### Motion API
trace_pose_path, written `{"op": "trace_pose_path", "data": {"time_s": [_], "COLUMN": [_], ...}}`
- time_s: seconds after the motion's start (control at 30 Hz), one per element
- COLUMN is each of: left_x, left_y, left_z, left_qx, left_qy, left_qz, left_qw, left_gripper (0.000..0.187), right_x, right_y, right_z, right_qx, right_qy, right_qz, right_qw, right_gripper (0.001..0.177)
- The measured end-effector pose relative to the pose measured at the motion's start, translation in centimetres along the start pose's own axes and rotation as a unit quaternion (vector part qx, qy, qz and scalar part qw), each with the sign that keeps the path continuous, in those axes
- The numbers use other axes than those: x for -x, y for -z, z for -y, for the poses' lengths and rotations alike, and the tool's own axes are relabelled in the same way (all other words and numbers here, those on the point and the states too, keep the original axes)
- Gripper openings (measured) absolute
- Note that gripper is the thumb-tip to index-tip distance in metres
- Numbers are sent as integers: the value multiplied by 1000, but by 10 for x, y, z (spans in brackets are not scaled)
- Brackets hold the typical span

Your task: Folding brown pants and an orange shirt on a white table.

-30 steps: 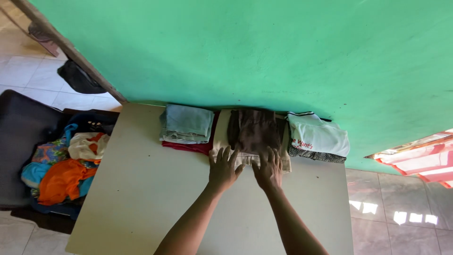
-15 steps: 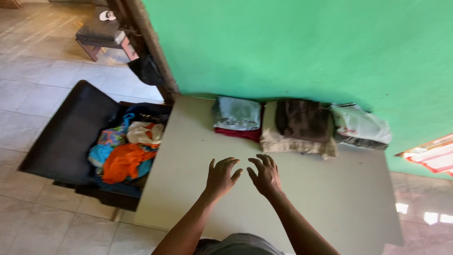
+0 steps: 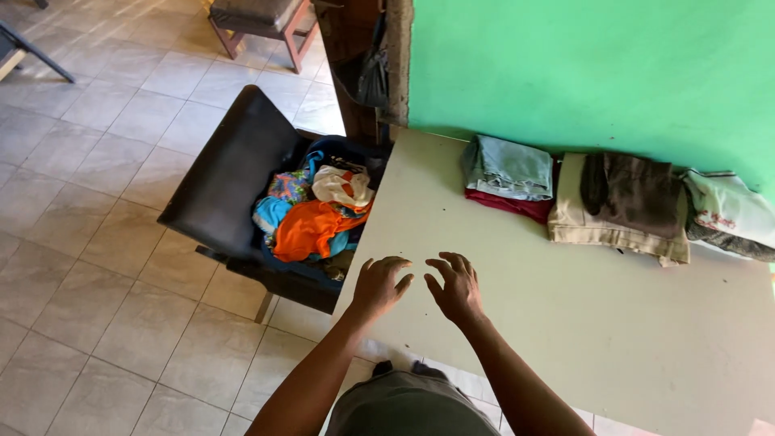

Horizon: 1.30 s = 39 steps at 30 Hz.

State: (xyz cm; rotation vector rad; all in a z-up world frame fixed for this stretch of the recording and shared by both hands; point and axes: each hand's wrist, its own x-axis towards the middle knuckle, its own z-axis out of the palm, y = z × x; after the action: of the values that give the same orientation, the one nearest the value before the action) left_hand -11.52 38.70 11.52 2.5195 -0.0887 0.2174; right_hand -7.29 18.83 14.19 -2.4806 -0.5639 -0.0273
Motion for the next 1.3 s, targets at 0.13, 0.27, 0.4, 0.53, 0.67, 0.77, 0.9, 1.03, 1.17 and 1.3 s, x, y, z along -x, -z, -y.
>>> {"op": "trace_pose_path", "data": {"time_s": [0.13,0.27,0.4,0.53,0.67,0.77,0.9,1.03,1.17,1.3], "left_x": [4,10,7,-2,-13,-41,-54,-75,-94,-107], "left_y": [15,31,49,61,73,91,101,108,111,101], "left_z": [12,32,56,89,143,199,267,318,344,368], "left_qx": [17,20,59,43,52,47,48,40,24,12], "left_qy": [29,7,3,-12,19,10,-21,-59,-59,-57], "left_qz": [-12,-33,-41,-47,9,33,42,55,107,141], "left_qw": [999,999,997,998,998,998,998,996,992,988], "left_gripper": [33,32,29,27,29,30,30,33,34,32], "right_x": [-12,-22,-34,-50,-76,-114,-143,-171,-191,-209], "right_y": [-21,-46,-62,-93,-147,-184,-214,-249,-273,-287], "right_z": [16,30,53,72,90,112,160,172,171,167], "right_qx": [-3,-20,-26,-17,-5,6,3,29,66,90], "right_qy": [37,55,59,54,48,47,15,15,17,-15], "right_qz": [10,5,19,27,34,16,34,37,44,86], "right_qw": [999,998,998,998,998,999,999,999,997,992], "right_gripper": [35,35,36,35,36,36,33,32,31,35]}}
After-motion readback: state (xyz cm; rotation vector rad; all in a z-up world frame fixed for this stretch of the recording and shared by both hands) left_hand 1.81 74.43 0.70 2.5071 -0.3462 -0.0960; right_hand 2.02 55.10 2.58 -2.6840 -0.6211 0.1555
